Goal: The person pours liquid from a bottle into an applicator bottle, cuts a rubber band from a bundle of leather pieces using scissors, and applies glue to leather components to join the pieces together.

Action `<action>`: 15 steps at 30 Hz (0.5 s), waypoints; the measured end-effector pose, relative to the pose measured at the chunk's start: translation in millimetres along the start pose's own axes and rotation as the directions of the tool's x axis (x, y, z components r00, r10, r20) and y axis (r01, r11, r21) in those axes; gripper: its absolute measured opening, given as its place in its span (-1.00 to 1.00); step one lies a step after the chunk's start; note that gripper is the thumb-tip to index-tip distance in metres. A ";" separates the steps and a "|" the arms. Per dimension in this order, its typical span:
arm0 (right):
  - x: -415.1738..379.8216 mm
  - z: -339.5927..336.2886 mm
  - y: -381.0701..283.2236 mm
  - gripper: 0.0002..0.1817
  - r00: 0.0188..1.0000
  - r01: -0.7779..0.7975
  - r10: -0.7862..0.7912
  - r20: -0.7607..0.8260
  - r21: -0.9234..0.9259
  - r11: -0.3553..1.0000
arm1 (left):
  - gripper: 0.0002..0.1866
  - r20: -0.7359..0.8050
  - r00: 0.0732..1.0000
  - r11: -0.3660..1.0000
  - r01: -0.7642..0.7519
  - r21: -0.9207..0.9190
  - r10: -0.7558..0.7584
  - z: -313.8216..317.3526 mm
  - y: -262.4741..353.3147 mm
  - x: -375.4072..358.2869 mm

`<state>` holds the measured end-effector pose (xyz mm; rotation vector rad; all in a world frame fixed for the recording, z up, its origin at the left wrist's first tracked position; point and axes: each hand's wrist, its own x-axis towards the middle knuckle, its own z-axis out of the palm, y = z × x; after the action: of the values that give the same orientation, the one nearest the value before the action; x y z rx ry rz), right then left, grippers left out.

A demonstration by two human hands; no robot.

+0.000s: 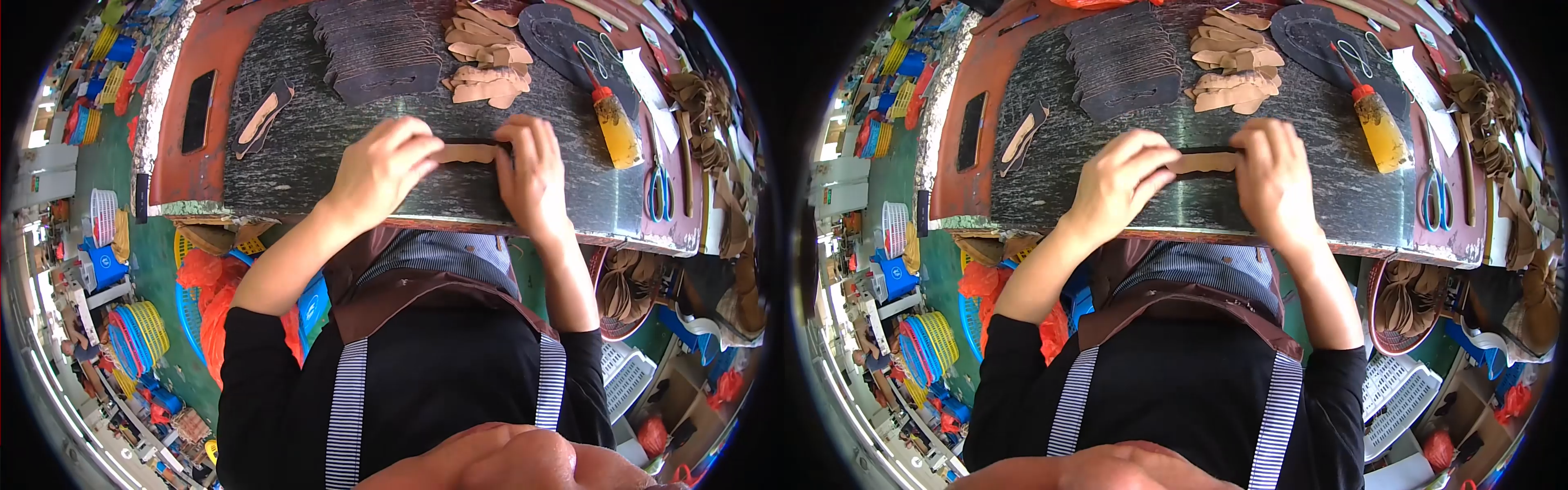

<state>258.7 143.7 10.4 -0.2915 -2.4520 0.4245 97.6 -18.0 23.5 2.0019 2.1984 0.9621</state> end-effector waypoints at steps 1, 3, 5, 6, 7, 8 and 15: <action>-2.1 -3.0 -13.5 -0.57 0.995 0.002 -0.003 0.098 0.005 1.000 | -0.78 0.058 0.997 0.996 -0.051 0.077 0.047 -5.4 6.4 -2.7; -5.0 -3.2 -30.4 -0.29 0.950 0.069 -0.068 0.304 0.007 0.998 | -0.71 0.211 0.975 0.945 -0.134 0.299 0.071 -10.3 11.6 -9.9; -11.5 0.7 -37.6 0.01 0.879 0.074 -0.027 0.476 -0.080 0.994 | -0.70 0.316 0.940 0.841 -0.274 0.467 0.131 -16.2 17.8 -7.7; -11.3 -4.9 -39.0 0.05 0.876 0.059 0.007 0.483 -0.122 0.991 | -0.72 0.369 0.919 0.799 -0.325 0.506 0.140 -16.8 20.3 -6.0; -13.3 -11.7 -38.3 0.06 0.875 0.049 0.044 0.483 -0.179 0.983 | -0.76 0.370 0.916 0.799 -0.335 0.500 0.153 -15.6 19.8 -4.6; -16.6 -17.6 -36.1 0.08 0.874 0.035 0.088 0.479 -0.241 0.970 | -0.80 0.371 0.913 0.800 -0.348 0.489 0.171 -13.8 18.0 -3.5; -16.8 -28.7 -21.8 0.00 0.961 -0.025 0.061 0.268 -0.138 0.990 | -0.89 -0.049 0.991 0.992 -0.123 0.016 0.123 -22.7 -18.0 -5.1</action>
<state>287.3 125.0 30.8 -0.3641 -2.7542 0.3374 73.2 -32.0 32.0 2.1650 2.1319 1.0245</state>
